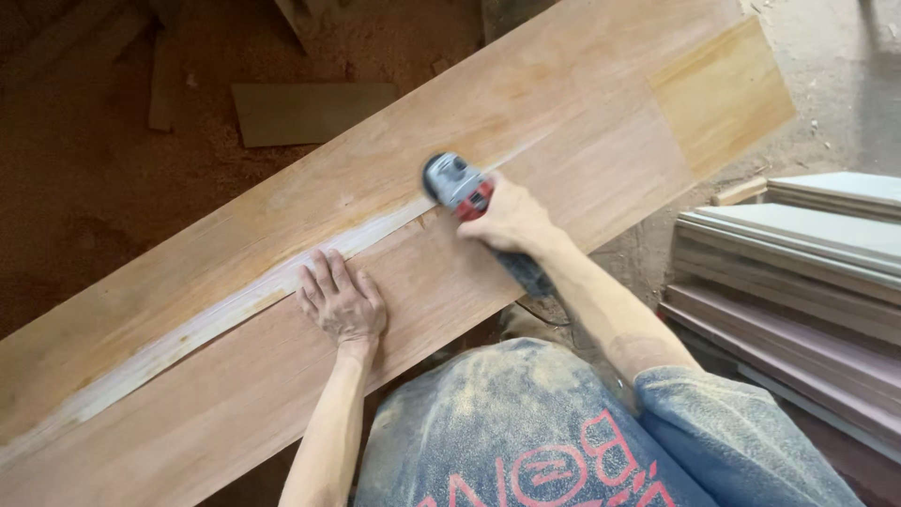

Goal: The person uses a handheld orbital sander to smooth the surface of a large wooden plank. They move the sander back and forth along the length of the plank, focusing on the seam where two pieces of wood are joined.

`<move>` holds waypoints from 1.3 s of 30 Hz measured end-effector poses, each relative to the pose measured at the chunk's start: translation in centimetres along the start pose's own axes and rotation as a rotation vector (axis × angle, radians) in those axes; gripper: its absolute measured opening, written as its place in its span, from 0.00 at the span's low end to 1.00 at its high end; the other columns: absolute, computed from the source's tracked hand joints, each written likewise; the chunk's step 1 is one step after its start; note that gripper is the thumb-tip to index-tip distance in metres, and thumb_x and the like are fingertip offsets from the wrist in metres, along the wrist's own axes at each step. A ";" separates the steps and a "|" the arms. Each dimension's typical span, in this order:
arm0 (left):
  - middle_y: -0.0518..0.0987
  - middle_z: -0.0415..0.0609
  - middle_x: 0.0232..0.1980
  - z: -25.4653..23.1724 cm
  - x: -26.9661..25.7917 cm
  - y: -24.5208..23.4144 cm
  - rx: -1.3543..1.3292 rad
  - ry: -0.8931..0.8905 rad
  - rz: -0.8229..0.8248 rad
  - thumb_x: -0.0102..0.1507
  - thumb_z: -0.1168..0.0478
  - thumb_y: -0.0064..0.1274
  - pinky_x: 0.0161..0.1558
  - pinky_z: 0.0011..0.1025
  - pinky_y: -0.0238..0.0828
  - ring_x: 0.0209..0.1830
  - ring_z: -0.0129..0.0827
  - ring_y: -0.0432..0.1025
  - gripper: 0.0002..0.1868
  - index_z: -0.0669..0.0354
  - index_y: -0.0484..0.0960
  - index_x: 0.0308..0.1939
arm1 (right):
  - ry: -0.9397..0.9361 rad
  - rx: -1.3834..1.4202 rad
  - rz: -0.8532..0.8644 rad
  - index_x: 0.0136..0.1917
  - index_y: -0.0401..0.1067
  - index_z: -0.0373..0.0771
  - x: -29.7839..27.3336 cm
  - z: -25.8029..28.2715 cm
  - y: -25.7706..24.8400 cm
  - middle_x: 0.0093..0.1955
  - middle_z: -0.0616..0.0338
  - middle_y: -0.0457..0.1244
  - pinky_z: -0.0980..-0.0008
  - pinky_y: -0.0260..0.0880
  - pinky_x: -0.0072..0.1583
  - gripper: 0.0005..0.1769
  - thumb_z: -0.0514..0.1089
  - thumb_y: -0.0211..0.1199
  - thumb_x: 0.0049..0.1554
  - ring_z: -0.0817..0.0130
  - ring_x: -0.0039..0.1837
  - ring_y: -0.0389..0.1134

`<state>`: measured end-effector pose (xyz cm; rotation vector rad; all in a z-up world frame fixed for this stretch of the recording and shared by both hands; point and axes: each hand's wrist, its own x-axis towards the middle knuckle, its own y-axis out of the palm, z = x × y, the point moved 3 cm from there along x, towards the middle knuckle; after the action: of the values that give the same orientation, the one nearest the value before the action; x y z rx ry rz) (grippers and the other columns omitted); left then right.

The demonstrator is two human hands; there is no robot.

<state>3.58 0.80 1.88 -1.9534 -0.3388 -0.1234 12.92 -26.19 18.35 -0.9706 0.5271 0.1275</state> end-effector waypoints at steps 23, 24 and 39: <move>0.39 0.58 0.87 -0.2 0.5 0.5 0.018 -0.039 0.218 0.67 0.37 0.45 0.78 0.63 0.28 0.86 0.60 0.32 0.46 0.55 0.52 0.83 | 0.251 0.428 -0.337 0.59 0.73 0.35 2.5 -17.7 -14.1 0.54 0.50 0.70 0.62 0.73 0.56 0.38 0.47 0.77 0.36 0.61 0.52 0.71; 0.39 0.58 0.87 -0.1 0.6 0.5 0.014 -0.040 0.218 0.67 0.37 0.45 0.78 0.63 0.28 0.86 0.60 0.32 0.46 0.55 0.52 0.83 | 0.236 0.469 -0.337 0.60 0.73 0.33 2.7 -18.2 -14.8 0.54 0.49 0.70 0.61 0.73 0.56 0.38 0.47 0.76 0.36 0.60 0.52 0.71; 0.37 0.62 0.88 -0.2 0.4 0.0 -0.029 -0.036 0.278 0.70 0.37 0.44 0.79 0.67 0.25 0.87 0.64 0.30 0.47 0.57 0.50 0.86 | 0.199 -0.047 0.171 0.71 0.61 0.51 -12.9 -10.9 1.9 0.54 0.42 0.70 0.56 0.71 0.61 0.49 0.59 0.71 0.37 0.45 0.58 0.72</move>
<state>4.01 0.72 2.04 -2.0123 -0.0874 0.0880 -2.93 -32.37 18.24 -0.9888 0.7936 0.1979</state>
